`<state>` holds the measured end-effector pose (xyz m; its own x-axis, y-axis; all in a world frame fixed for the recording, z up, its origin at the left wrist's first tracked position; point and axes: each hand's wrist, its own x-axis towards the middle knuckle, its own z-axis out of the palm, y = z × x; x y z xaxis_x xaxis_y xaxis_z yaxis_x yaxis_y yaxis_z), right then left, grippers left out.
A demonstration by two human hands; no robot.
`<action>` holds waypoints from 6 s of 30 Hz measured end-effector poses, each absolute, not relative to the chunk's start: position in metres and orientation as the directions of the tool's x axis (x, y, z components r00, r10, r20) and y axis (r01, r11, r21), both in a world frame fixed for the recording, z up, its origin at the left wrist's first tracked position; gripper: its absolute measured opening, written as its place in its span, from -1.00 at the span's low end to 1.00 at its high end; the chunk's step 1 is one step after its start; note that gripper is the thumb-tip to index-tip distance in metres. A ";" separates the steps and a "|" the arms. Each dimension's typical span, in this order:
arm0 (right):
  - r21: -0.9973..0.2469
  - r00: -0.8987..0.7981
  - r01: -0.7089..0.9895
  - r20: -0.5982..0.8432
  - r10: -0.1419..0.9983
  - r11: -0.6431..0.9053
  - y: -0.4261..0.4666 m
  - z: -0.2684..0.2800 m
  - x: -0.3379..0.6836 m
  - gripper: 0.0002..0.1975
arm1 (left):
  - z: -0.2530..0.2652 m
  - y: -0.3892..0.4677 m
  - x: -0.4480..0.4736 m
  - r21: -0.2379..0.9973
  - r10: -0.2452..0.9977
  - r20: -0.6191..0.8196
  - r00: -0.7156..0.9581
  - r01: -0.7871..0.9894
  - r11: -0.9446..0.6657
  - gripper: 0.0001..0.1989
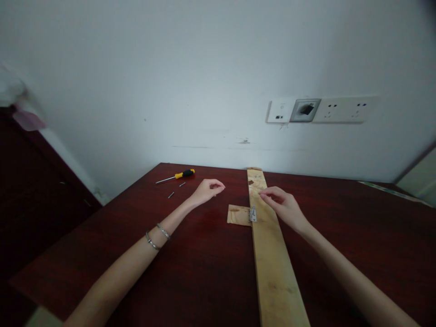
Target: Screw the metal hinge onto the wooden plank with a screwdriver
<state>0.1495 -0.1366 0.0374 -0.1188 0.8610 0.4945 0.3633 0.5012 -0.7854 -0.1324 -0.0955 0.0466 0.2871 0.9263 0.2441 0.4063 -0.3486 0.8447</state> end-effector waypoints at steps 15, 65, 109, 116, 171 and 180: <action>-0.794 -0.178 0.367 0.451 0.875 0.484 -0.144 0.043 0.141 -0.65 | 0.054 -0.094 -0.324 0.358 1.000 -0.011 -0.018 0.934 0.021 -0.82; -0.806 -0.100 0.220 0.542 0.834 0.550 -0.168 0.074 0.126 -0.79 | 0.067 -0.128 -0.054 0.919 0.897 0.393 0.205 -0.064 -0.388 -0.79; -0.882 -0.004 0.340 0.347 0.938 0.328 -0.160 0.012 0.148 -0.72 | 0.036 -0.098 -0.066 0.965 0.990 0.125 0.070 -0.242 -0.105 -0.76; -0.856 -0.075 0.389 0.338 0.938 0.339 -0.159 -0.001 0.140 -0.79 | 0.029 -0.090 -0.074 0.960 0.998 0.061 0.030 -0.275 -0.051 -0.74; -0.732 -0.253 0.458 0.437 0.863 0.505 -0.165 -0.002 0.139 -0.89 | 0.019 -0.087 -0.077 0.968 0.999 0.028 0.024 -0.248 -0.021 -0.74; -0.735 -0.253 0.456 0.433 0.865 0.501 -0.165 -0.002 0.139 -0.89 | 0.018 -0.088 -0.078 0.969 0.999 0.032 0.028 -0.247 -0.024 -0.73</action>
<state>0.1385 -0.1648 -0.0021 -0.2534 0.8651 0.4329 0.4561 0.5015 -0.7352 -0.0777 -0.0879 0.0182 0.0282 0.9991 0.0317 -0.2471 -0.0237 0.9687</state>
